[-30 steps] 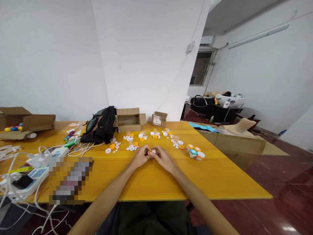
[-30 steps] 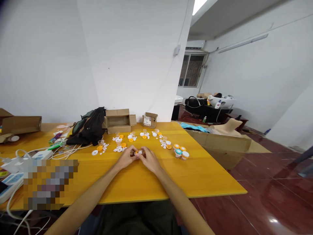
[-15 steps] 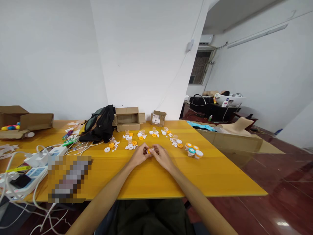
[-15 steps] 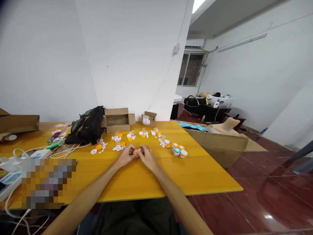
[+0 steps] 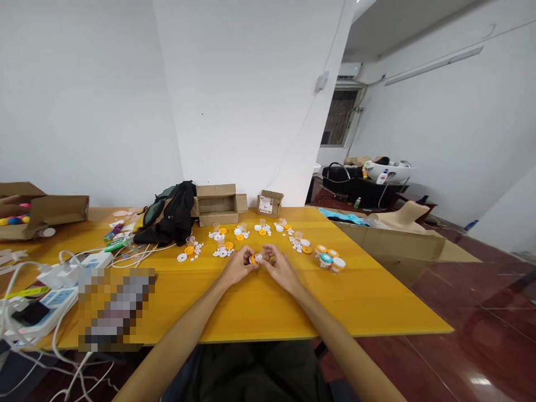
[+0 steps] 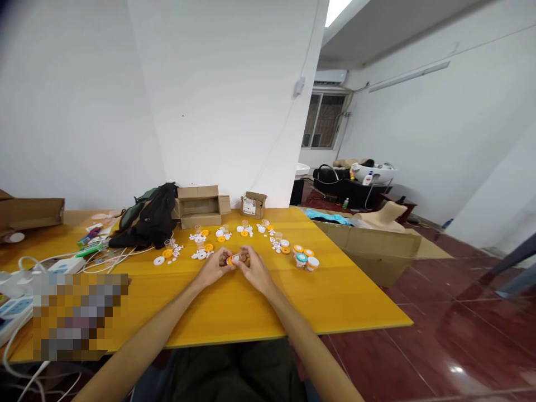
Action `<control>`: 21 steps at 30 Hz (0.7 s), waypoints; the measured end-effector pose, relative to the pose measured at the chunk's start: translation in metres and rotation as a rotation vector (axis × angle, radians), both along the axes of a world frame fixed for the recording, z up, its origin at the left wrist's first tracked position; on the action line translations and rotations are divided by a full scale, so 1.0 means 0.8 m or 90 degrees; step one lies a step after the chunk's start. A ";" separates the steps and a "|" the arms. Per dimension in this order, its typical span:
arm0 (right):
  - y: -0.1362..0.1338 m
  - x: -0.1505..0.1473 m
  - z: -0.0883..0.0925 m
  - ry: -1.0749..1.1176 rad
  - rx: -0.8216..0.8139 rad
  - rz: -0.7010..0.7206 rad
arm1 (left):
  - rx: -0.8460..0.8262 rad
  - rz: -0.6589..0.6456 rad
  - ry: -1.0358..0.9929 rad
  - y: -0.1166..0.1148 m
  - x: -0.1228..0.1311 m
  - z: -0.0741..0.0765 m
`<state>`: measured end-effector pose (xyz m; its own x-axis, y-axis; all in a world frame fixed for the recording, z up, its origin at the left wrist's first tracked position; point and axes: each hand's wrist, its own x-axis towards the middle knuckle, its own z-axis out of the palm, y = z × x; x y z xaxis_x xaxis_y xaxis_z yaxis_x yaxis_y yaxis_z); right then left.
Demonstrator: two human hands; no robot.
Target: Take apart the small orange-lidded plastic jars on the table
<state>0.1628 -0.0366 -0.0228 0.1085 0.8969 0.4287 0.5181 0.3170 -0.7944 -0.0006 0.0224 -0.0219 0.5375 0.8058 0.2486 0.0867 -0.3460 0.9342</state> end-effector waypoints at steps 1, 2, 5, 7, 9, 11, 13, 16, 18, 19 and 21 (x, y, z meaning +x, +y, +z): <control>0.000 0.001 0.000 0.015 0.004 -0.010 | 0.002 0.002 0.001 0.001 0.000 -0.001; -0.001 0.003 0.001 0.028 0.014 -0.020 | 0.006 0.004 0.001 0.001 0.000 -0.002; -0.001 0.011 0.006 0.046 0.061 -0.067 | 0.016 0.011 -0.001 0.002 0.001 -0.004; 0.002 0.018 0.011 0.026 0.089 -0.111 | 0.028 0.017 -0.003 0.003 0.001 -0.005; 0.010 0.024 0.016 -0.026 0.104 -0.137 | 0.045 0.023 0.000 0.003 0.001 -0.005; 0.021 0.029 0.018 -0.095 0.100 -0.135 | 0.060 0.024 0.008 0.002 0.000 -0.005; 0.036 0.030 0.018 -0.157 0.073 -0.125 | 0.073 0.023 0.021 0.001 0.000 -0.004; 0.056 0.026 0.014 -0.230 -0.012 -0.123 | 0.099 0.028 0.040 -0.001 -0.001 -0.001; 0.066 0.022 0.009 -0.266 -0.062 -0.111 | 0.120 0.023 0.055 -0.002 -0.002 0.001; 0.071 0.020 0.008 -0.276 -0.074 -0.103 | 0.129 0.019 0.060 -0.003 -0.002 0.001; 0.077 0.016 0.005 -0.279 -0.076 -0.087 | 0.139 0.011 0.071 -0.003 -0.002 0.003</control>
<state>0.1753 0.0252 -0.0185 0.0609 0.9331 0.3544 0.8432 0.1419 -0.5185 -0.0020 0.0198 -0.0199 0.5584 0.7485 0.3577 0.1927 -0.5365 0.8216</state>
